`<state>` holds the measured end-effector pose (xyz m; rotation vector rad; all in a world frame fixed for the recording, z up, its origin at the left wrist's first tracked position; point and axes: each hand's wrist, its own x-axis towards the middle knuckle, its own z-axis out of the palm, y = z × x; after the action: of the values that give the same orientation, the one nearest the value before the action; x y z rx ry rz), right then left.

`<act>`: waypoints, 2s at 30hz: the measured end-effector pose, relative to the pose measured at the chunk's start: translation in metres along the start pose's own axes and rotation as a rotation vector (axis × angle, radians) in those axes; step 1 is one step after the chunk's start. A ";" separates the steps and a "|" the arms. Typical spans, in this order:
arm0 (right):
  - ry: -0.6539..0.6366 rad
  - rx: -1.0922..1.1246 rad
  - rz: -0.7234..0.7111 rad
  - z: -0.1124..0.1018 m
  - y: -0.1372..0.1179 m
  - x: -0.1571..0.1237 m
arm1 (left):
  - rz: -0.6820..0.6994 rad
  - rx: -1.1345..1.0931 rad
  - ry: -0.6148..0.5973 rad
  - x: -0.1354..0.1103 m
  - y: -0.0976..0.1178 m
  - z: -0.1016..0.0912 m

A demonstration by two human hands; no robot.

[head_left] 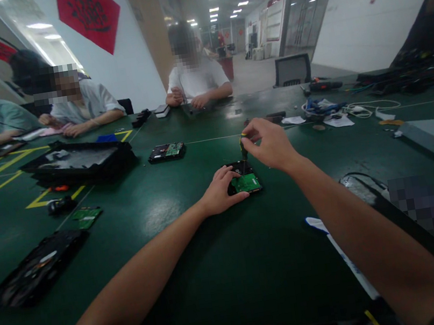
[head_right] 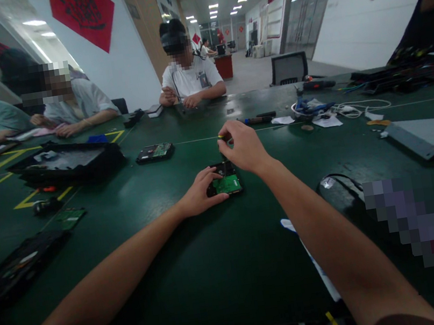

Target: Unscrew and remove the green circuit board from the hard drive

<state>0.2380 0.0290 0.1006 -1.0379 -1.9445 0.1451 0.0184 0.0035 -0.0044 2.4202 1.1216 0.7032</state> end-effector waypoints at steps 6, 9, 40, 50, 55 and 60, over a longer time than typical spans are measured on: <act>-0.011 0.035 -0.011 0.000 -0.001 0.000 | 0.006 -0.001 0.008 0.000 -0.001 0.001; -0.014 0.015 -0.056 0.001 0.001 0.000 | 0.010 0.001 0.009 0.000 -0.003 0.002; 0.003 0.044 0.002 0.002 0.000 0.000 | 0.009 0.009 0.014 0.000 -0.003 0.002; 0.002 0.005 -0.066 0.002 0.002 0.000 | 0.005 0.018 0.000 0.000 -0.003 0.001; 0.029 0.037 -0.027 0.003 0.004 0.000 | 0.000 0.013 0.001 0.001 -0.003 0.001; -0.013 0.032 -0.040 0.000 0.000 0.000 | 0.006 0.007 0.004 0.001 -0.001 0.001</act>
<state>0.2382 0.0290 0.1002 -0.9785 -1.9671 0.1602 0.0187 0.0048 -0.0057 2.4299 1.1209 0.7070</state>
